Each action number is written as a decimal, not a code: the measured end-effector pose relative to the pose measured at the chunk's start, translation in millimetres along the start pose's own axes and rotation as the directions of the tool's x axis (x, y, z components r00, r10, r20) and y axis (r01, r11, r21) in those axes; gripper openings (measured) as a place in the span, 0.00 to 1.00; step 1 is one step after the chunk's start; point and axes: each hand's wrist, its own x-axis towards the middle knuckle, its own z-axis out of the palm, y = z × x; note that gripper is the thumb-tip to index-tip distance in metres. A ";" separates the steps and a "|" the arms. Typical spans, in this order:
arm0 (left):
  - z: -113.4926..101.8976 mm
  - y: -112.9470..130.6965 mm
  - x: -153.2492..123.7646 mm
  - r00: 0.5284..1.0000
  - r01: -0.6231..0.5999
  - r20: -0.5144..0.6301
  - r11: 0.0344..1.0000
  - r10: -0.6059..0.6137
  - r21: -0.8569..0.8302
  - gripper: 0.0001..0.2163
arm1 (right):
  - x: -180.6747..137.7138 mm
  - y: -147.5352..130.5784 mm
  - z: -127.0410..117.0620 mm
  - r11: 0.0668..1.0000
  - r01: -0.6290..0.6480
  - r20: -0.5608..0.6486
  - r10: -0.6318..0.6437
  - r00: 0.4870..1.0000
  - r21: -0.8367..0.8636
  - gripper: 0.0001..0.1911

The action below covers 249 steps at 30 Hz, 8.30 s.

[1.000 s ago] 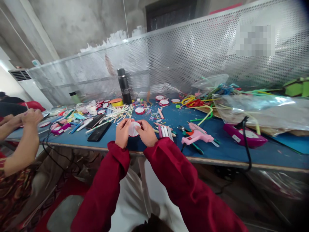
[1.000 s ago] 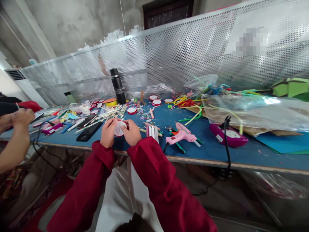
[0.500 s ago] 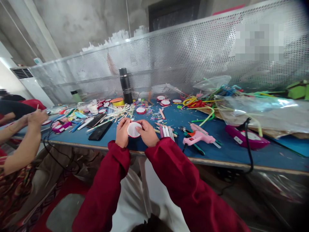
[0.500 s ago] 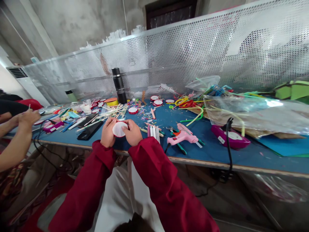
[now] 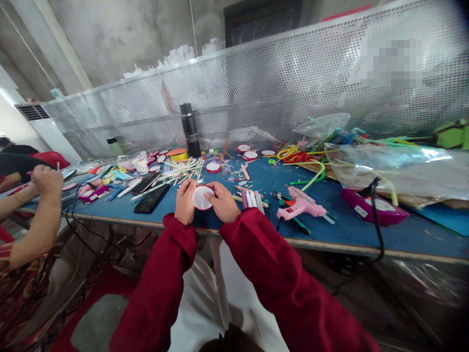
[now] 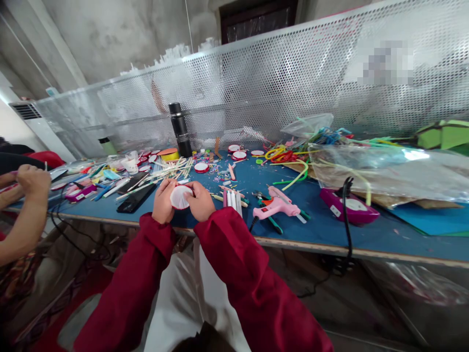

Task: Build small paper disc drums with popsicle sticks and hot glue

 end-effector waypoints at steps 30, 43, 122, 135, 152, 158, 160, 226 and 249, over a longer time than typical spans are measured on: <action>-7.5 6.0 -9.3 0.921 -0.056 0.384 0.997 0.069 -0.046 0.33 | 0.4 0.7 -3.4 0.992 -0.044 -0.301 0.077 0.950 0.115 0.15; -5.7 6.2 -9.8 0.904 -0.099 0.423 0.992 0.055 0.084 0.32 | 0.5 0.3 -2.1 0.985 -0.035 -0.353 0.094 0.931 0.170 0.16; -11.8 -6.3 -3.9 0.984 -0.175 0.012 0.955 0.178 0.239 0.11 | -6.2 -14.0 -0.8 0.964 0.009 -0.058 -0.025 0.998 -0.266 0.02; -14.1 -8.2 -1.3 0.989 -0.140 0.000 0.950 0.146 0.279 0.15 | -4.8 -13.4 -0.4 0.942 -0.033 -0.043 0.020 0.999 -0.333 0.01; -25.2 13.6 54.0 0.986 -0.018 0.157 0.910 -0.053 0.415 0.19 | -20.6 -27.6 5.8 0.884 0.005 0.172 0.085 0.981 -0.467 0.12; 20.3 0.6 118.4 0.684 -0.479 0.715 0.650 -0.146 0.590 0.10 | -18.7 -28.2 5.8 0.850 0.012 0.184 0.100 0.978 -0.527 0.09; 37.7 -9.6 133.4 0.628 -0.519 0.754 0.617 -0.195 0.592 0.07 | -18.6 -28.6 5.4 0.850 0.013 0.190 0.103 0.976 -0.526 0.09; -30.6 4.8 15.8 0.948 -0.073 0.313 0.921 -0.055 0.382 0.11 | -7.4 -9.7 -0.3 0.991 -0.131 -0.009 0.131 0.991 -0.029 0.08; -34.8 3.5 17.6 0.943 0.142 0.300 0.989 -0.147 0.036 0.16 | -8.2 -8.0 3.6 0.996 -0.076 -0.088 0.072 0.994 -0.039 0.03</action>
